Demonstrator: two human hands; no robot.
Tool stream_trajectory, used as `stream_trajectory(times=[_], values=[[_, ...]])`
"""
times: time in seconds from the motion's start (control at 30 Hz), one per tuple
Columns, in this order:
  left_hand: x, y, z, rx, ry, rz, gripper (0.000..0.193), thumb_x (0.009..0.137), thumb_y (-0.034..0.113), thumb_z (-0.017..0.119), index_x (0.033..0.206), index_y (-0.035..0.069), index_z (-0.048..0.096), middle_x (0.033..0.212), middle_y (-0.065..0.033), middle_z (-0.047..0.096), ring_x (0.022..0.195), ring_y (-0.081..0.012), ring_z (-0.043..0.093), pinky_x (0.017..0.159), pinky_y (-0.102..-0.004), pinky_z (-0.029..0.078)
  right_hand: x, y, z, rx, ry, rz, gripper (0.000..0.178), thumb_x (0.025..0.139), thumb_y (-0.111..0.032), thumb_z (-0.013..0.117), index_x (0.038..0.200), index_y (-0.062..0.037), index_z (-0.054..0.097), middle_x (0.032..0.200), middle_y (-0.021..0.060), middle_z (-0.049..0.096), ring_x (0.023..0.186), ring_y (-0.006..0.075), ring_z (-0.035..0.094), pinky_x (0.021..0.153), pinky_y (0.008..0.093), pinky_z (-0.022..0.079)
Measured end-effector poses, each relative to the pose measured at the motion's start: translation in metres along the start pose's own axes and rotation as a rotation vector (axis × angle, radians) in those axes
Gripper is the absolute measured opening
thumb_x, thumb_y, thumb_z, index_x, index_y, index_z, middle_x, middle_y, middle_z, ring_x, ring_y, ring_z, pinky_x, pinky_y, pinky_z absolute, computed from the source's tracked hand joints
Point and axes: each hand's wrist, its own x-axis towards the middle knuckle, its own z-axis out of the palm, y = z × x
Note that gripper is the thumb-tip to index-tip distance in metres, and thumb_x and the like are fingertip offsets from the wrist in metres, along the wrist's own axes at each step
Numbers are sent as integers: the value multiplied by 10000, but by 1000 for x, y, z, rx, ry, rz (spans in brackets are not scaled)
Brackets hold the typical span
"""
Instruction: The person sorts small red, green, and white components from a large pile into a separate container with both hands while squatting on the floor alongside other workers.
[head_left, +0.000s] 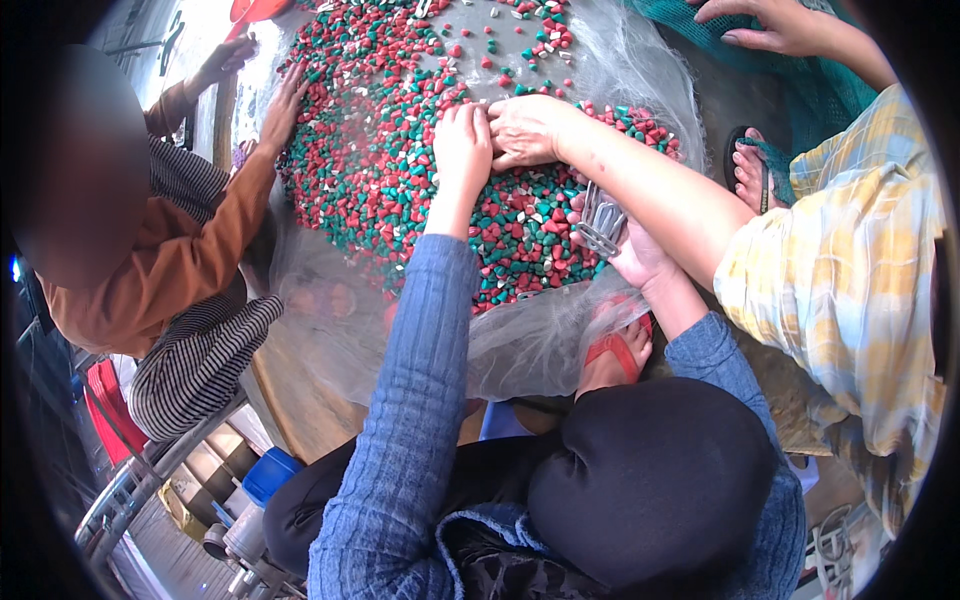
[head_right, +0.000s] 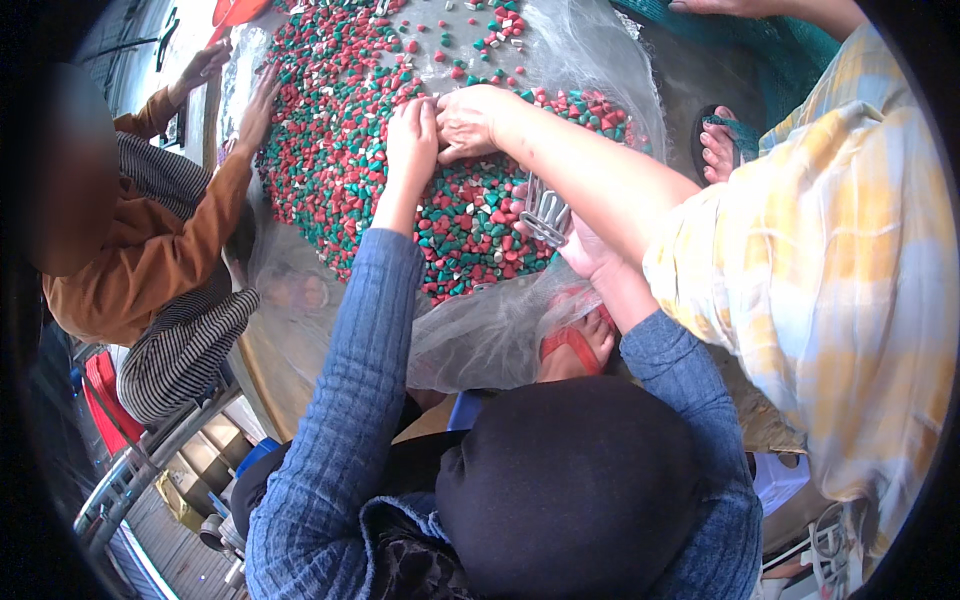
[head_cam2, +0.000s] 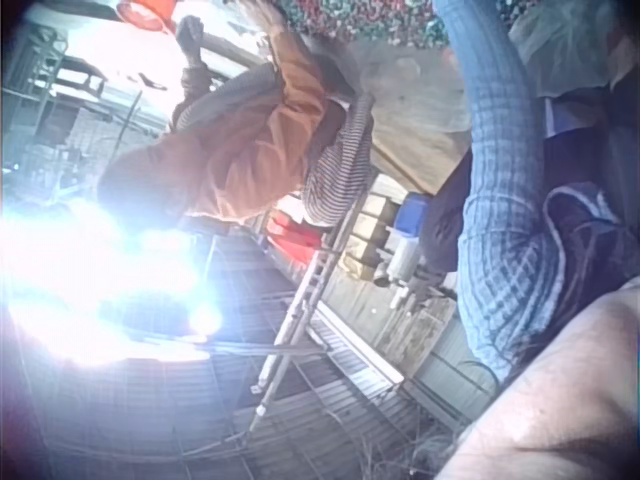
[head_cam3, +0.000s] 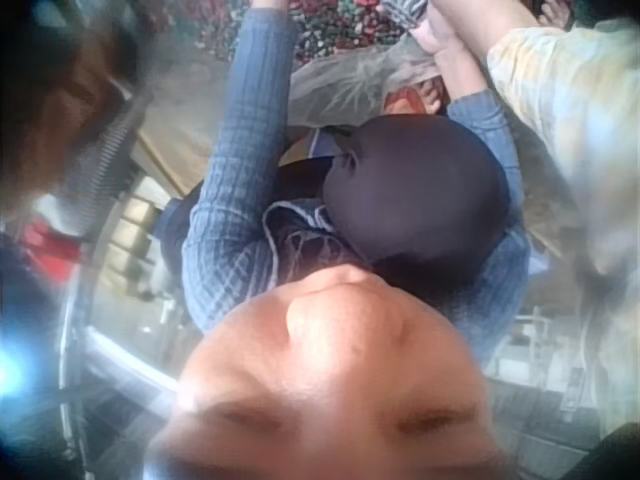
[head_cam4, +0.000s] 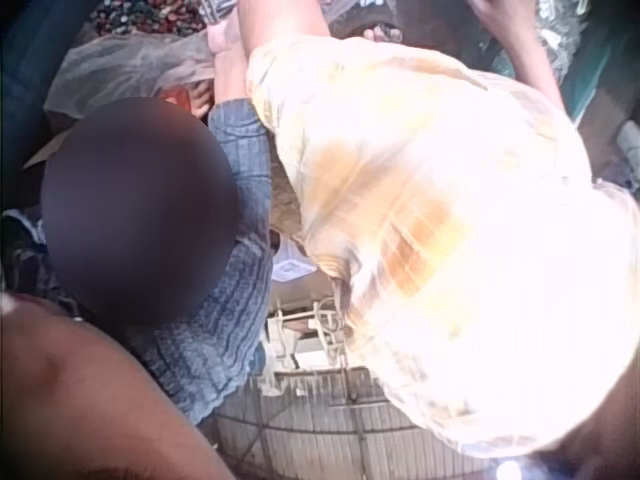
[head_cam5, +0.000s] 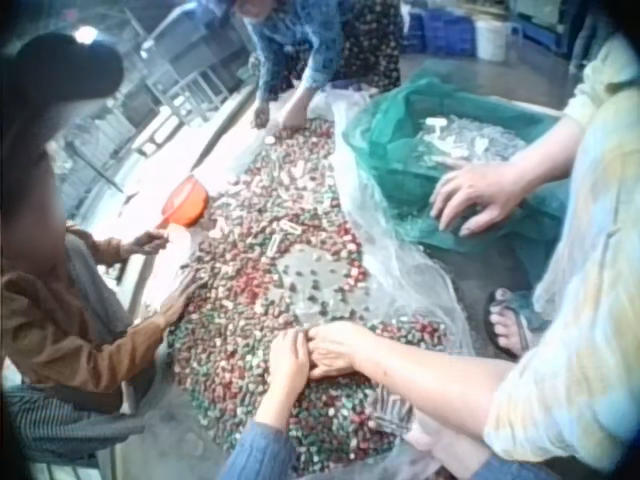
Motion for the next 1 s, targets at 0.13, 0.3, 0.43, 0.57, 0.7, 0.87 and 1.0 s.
stream_trajectory(times=[0.13,0.3,0.43,0.57,0.7,0.87,1.0], values=[[-27,5,-26,10,-218,61,178,837,174,549,930,25,582,950,-134,583,884,-307,554,776,-408,451,0,-2,-2,161,-81,-10,425,930,-371,474,1180,-27,507,1004,135,628,895,241,641,723,408,567],[-39,22,-89,-64,-750,7,198,774,158,642,929,38,624,914,-125,597,844,-268,590,757,-355,469,0,-16,2,140,-48,-7,343,951,-311,433,1175,-69,526,942,88,636,851,207,647,702,382,570],[-26,27,-107,-214,-980,-180,123,763,162,661,812,49,661,813,-103,608,811,-244,599,736,-333,474,0,-17,1,155,-26,-15,321,947,-293,449,1171,-77,525,934,76,628,851,202,645,692,371,569],[-15,35,-64,74,-425,-98,192,743,179,685,884,55,645,858,-102,612,860,-261,595,770,-359,471,-4,-15,10,90,49,-11,312,937,-263,456,1173,-70,521,930,79,617,851,198,625,724,366,544],[-26,33,-17,195,-371,-168,372,665,170,729,982,71,561,975,-145,548,978,-312,540,792,-402,470,-2,-13,10,83,31,-11,317,938,-257,454,1186,-69,518,934,69,612,851,196,624,717,362,546],[-18,43,-17,174,-651,-85,389,635,86,670,1000,60,539,932,-148,557,914,-329,561,789,-399,470,-2,-13,5,103,66,-6,320,942,-254,446,1200,-76,515,929,50,610,849,189,624,700,356,552],[-17,43,-20,-9,-629,-171,410,626,121,699,987,27,527,889,-175,592,883,-315,589,773,-404,471,-3,-16,11,91,76,-11,294,933,-243,470,1169,-77,527,912,59,604,822,174,616,704,344,536]])
